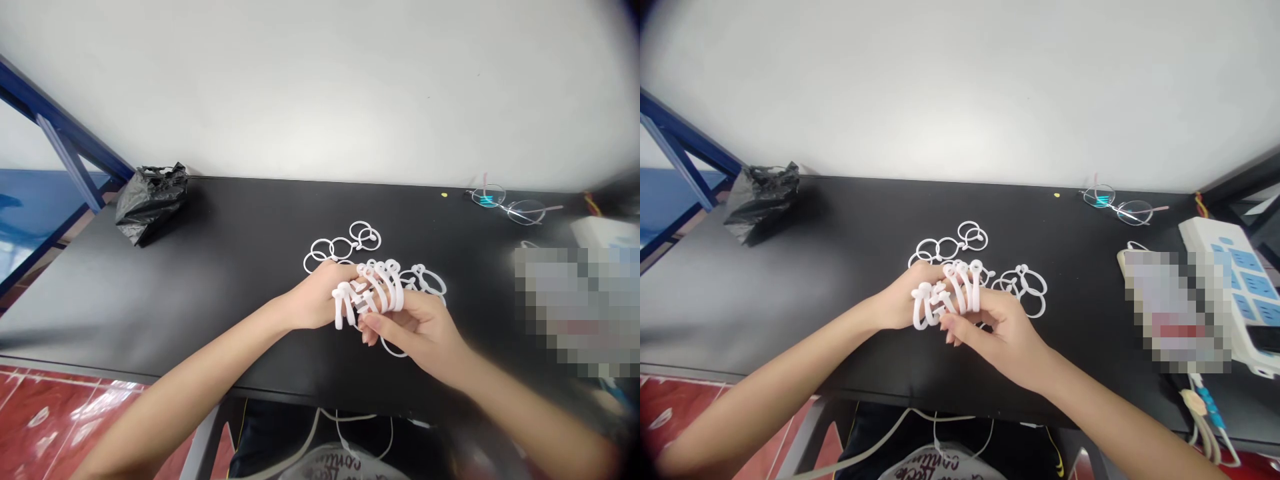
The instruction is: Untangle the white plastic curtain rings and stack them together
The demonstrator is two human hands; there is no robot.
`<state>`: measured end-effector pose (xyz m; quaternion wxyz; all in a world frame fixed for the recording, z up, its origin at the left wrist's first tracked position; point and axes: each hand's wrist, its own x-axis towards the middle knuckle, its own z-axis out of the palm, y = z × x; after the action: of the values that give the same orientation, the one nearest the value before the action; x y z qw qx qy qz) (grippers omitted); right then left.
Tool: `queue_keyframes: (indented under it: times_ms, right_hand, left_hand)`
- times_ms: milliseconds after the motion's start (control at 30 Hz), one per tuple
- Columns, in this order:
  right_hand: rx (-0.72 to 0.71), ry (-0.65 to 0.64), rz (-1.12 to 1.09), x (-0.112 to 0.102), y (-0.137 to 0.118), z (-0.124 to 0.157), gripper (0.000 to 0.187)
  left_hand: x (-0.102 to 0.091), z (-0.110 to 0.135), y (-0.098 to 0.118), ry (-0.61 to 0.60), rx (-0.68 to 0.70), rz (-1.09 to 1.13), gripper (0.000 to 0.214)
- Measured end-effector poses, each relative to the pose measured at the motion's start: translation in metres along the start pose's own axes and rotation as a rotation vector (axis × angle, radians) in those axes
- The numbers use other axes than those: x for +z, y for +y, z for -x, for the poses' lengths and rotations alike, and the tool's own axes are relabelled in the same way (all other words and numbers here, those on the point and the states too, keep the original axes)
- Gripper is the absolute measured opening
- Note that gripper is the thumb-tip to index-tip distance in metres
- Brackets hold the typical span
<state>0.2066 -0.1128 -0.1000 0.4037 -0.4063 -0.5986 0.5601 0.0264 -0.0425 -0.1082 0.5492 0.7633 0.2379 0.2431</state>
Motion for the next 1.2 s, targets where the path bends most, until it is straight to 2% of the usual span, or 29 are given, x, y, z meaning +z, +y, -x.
queue_keyframes:
  times_ms: [33, 133, 200, 433, 533, 667, 833, 1000, 1100, 1200]
  right_hand:
    - [0.005, 0.023, -0.02, 0.001, 0.001, -0.001, 0.002]
    - [-0.003, 0.048, 0.005, 0.004, 0.001, -0.003, 0.015]
    - [-0.006, 0.033, 0.052, 0.005, 0.001, -0.004, 0.015]
    - [0.051, 0.005, 0.089, 0.004, -0.003, -0.002, 0.007]
    - [0.108, -0.022, -0.001, -0.001, -0.005, -0.003, 0.005]
    - [0.132, 0.03, -0.078, -0.008, -0.006, -0.005, 0.008]
    - [0.147, 0.011, -0.074, -0.013, -0.005, -0.006, 0.015]
    - [0.171, -0.049, -0.051, -0.01, -0.002, -0.007, 0.023]
    - [0.198, -0.096, -0.101, -0.008, 0.0, -0.007, 0.022]
    - [0.177, -0.1, -0.109, -0.008, -0.002, -0.005, 0.019]
  left_hand:
    - [0.002, 0.0, 0.0, 0.032, -0.013, -0.001, 0.006]
    - [0.008, 0.001, 0.003, 0.105, -0.075, -0.033, 0.002]
    - [0.011, 0.001, 0.004, 0.108, -0.102, -0.053, 0.005]
    - [0.012, 0.002, 0.005, 0.143, -0.05, -0.18, 0.011]
    - [0.007, 0.001, 0.008, 0.119, -0.055, -0.215, 0.012]
    - [-0.001, 0.0, 0.013, 0.087, -0.072, -0.321, 0.011]
    - [-0.001, 0.001, 0.01, 0.015, 0.008, -0.764, 0.027]
    - [0.002, 0.0, 0.001, -0.062, 0.102, -1.104, 0.022]
    - [0.0, 0.001, 0.0, -0.079, 0.126, -1.177, 0.023]
    - [-0.004, 0.002, 0.003, -0.108, 0.14, -1.109, 0.025]
